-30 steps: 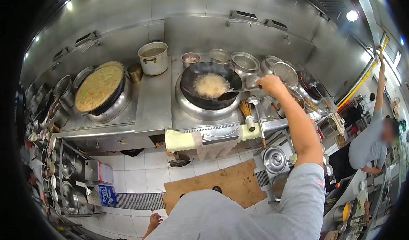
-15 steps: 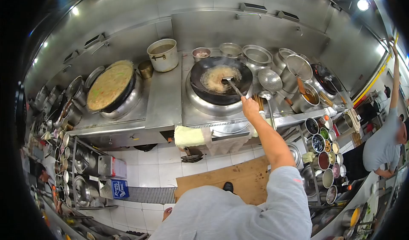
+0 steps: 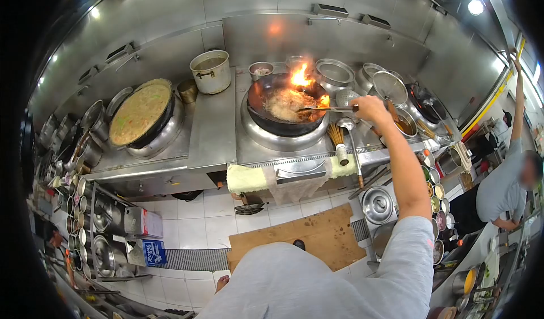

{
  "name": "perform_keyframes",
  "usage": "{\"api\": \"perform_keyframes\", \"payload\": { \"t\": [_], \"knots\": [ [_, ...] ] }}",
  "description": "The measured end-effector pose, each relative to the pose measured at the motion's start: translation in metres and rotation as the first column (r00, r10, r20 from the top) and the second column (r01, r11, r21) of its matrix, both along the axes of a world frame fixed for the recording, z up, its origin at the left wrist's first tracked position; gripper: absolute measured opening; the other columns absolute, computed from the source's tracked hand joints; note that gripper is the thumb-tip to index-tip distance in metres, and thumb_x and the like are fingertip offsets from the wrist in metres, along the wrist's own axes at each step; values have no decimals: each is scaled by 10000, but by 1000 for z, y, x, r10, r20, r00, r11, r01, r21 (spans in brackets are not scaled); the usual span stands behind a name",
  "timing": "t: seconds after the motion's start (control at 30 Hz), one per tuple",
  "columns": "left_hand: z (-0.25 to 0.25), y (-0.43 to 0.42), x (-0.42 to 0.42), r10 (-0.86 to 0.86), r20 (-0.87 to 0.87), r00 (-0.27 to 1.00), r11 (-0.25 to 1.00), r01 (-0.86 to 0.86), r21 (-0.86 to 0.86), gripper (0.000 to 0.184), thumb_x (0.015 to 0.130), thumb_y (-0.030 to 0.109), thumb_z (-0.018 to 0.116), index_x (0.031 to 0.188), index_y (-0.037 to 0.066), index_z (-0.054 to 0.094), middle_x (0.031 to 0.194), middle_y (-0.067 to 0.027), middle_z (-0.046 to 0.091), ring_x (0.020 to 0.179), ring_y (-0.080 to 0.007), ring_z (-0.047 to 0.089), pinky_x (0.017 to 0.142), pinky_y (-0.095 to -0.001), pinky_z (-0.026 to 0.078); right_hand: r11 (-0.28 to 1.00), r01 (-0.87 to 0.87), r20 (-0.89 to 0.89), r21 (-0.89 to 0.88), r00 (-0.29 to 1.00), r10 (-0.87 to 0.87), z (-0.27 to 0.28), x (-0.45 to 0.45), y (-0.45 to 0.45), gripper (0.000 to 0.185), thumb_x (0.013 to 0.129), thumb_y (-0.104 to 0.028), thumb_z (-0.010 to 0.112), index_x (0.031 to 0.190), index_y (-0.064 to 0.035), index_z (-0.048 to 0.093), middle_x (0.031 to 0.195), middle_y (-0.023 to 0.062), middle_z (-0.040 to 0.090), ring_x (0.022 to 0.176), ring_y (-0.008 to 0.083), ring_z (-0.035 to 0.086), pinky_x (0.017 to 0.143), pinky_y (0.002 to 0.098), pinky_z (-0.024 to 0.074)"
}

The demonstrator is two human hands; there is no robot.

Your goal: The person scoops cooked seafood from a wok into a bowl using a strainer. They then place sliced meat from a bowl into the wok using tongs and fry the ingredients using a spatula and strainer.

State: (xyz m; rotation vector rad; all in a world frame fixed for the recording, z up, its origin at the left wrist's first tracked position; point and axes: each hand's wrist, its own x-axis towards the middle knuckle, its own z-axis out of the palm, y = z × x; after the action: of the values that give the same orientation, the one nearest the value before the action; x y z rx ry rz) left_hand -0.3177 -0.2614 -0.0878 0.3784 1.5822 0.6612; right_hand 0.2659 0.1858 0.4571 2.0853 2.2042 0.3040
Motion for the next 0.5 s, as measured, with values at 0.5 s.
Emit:
{"api": "perform_keyframes", "payload": {
  "t": [0.5],
  "knots": [
    [-16,16,-29,146,75,986,988,-142,-60,366,836,75,480,1198,113,437,883,-76,558,733,-209,593,567,-376,513,999,-52,-155,-11,987,50,-91,-83,8,246,770,-156,586,1015,-138,599,886,154,659,876,364,627,755,480,498]
  ]
}}
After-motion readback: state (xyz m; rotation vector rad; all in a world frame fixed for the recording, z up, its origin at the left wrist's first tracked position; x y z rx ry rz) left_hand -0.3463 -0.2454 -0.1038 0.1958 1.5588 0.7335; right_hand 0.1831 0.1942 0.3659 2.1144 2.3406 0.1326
